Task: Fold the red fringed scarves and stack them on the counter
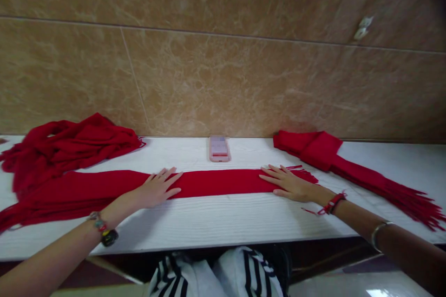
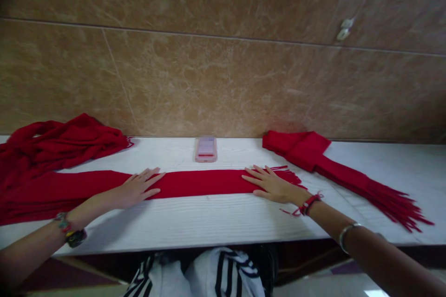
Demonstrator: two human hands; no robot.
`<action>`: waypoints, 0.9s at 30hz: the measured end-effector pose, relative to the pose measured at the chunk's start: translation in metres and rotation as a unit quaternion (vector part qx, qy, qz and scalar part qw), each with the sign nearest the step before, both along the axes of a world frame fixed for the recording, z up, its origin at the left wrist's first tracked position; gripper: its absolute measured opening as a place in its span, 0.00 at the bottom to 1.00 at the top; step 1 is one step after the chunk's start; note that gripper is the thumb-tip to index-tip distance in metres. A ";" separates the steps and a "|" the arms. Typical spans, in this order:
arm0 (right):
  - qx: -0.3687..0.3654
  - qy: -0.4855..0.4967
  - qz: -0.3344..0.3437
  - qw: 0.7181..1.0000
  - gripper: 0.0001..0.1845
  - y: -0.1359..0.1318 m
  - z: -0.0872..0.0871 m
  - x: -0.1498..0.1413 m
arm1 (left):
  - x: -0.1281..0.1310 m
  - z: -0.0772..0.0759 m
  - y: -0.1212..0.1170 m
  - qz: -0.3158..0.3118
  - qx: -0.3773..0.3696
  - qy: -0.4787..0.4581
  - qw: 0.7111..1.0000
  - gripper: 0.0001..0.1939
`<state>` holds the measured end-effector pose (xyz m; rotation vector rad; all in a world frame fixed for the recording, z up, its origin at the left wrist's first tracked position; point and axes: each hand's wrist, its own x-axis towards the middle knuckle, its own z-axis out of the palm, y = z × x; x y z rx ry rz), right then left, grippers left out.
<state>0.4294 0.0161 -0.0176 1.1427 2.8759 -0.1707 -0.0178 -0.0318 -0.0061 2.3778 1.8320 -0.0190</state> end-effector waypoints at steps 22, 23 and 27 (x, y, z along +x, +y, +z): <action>0.083 0.094 0.081 0.989 0.31 -0.008 0.012 -0.121 | 0.107 -0.024 0.030 -0.131 0.095 0.024 0.987 0.29; 0.072 0.086 0.070 0.991 0.31 -0.005 0.006 -0.117 | 0.106 -0.025 0.031 -0.136 0.093 0.027 0.986 0.29; 0.065 0.063 -0.011 0.996 0.30 0.011 -0.011 -0.053 | 0.100 -0.022 0.030 -0.145 0.086 0.042 0.985 0.28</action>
